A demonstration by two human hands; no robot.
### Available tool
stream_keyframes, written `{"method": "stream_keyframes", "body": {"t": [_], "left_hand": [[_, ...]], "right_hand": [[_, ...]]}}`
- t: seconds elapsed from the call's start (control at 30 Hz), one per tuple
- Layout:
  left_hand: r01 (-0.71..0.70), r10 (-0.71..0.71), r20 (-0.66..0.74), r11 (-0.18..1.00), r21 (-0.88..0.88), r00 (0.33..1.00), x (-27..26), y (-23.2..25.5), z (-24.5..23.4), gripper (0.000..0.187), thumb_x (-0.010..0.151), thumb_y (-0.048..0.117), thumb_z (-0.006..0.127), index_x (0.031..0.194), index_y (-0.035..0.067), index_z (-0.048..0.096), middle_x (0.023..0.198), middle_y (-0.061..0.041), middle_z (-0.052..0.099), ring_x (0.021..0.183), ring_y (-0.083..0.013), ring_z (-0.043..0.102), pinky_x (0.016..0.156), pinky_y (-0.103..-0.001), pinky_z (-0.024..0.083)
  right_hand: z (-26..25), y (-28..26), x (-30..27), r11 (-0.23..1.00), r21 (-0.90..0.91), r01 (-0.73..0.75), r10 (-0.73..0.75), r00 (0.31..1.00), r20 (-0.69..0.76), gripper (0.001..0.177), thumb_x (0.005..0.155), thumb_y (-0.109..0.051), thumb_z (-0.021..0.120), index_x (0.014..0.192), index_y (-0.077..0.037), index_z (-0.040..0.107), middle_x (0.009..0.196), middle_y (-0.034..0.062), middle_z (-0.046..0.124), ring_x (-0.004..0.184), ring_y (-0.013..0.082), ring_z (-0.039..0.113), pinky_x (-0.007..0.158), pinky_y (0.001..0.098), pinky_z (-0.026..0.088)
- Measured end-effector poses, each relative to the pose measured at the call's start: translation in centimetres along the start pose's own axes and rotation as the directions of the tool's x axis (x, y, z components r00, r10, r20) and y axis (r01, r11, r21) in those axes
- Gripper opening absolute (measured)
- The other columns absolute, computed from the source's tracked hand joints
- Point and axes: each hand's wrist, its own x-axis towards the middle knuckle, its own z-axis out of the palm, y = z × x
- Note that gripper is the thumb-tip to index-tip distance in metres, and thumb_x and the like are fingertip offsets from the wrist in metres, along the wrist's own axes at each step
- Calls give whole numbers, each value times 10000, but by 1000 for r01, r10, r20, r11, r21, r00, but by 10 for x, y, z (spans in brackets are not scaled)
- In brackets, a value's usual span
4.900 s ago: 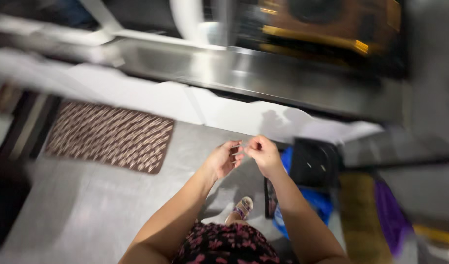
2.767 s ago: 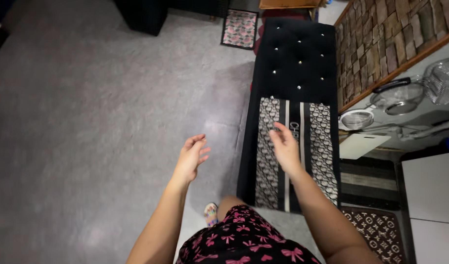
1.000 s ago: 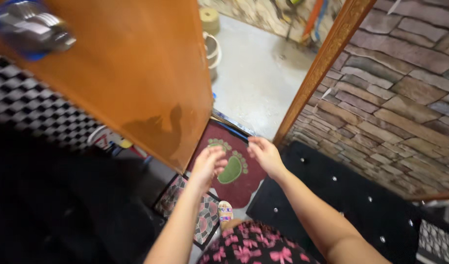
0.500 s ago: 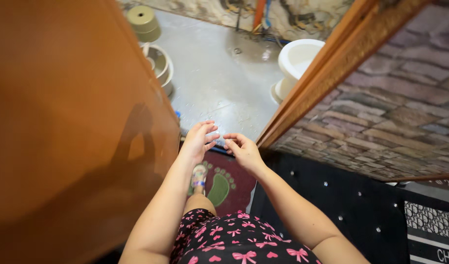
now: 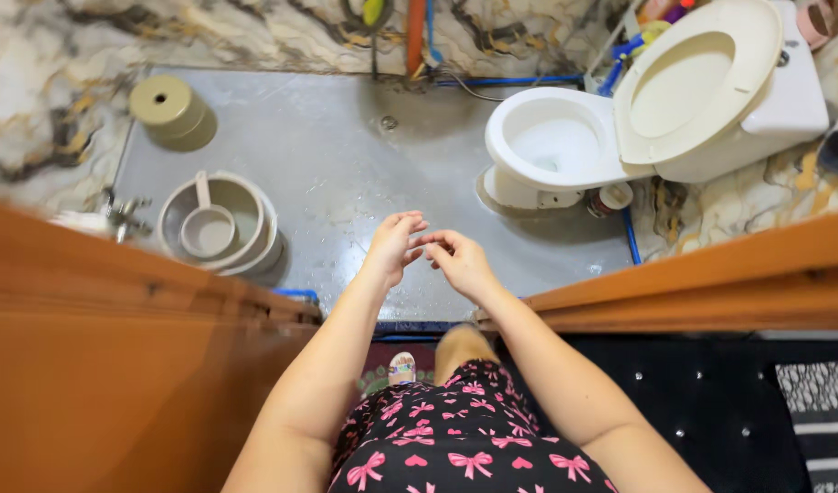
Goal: The person cleans a toilet by spraying water from a handheld bidet sprayer onto the seat, bowl, and exterior surfaces, then wipes various parts of the toilet and nearby shelves.
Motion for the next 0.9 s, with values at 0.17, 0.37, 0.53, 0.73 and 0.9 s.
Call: {"method": "stream_keyframes", "body": {"t": [0.17,0.37,0.53,0.73,0.9], "left_hand": [[55,-58,62,998,43,996,62,40,34,388,918,272,629,1284,148,599,1139,-17,675,1018,-162,643,785,-343,492],[-3,-4,56,992,129,998,150,101,83,438,898,251,644,1320,173,559,1126,13,657,1049,-132,628,808,-354,484],[18,-30,56,980,196,998,244,145,103,385,907,272,645,1265,130,635,1101,-29,678,918,-162,663,748,-335,505],[162,-156,-43,928,335,987,309,158,90,351,898,265,655,1225,139,630,1137,-10,676,879,-162,649,733,-330,499],[230,-216,-80,895,381,973,351,184,89,328,896,261,652,1201,143,632,1142,-41,671,886,-175,647,736,-340,506]], "right_hand": [[-33,-4,101,996,35,-81,84,990,-117,235,967,-185,637,1103,-15,726,846,35,719,720,115,646,653,275,523],[-96,-2,234,944,251,-214,251,960,-126,220,973,-229,665,1026,-22,716,809,22,688,679,102,623,603,251,498],[-166,-14,329,934,218,-283,327,924,-200,228,960,-260,643,1081,-79,709,836,9,698,679,79,630,579,227,480],[-233,-38,381,903,190,-385,424,870,-251,238,954,-264,669,1094,-75,703,868,14,689,699,93,627,582,232,468],[-253,-55,424,910,225,-349,403,873,-274,238,961,-260,656,1091,-70,717,884,10,692,746,83,634,617,224,473]]}}
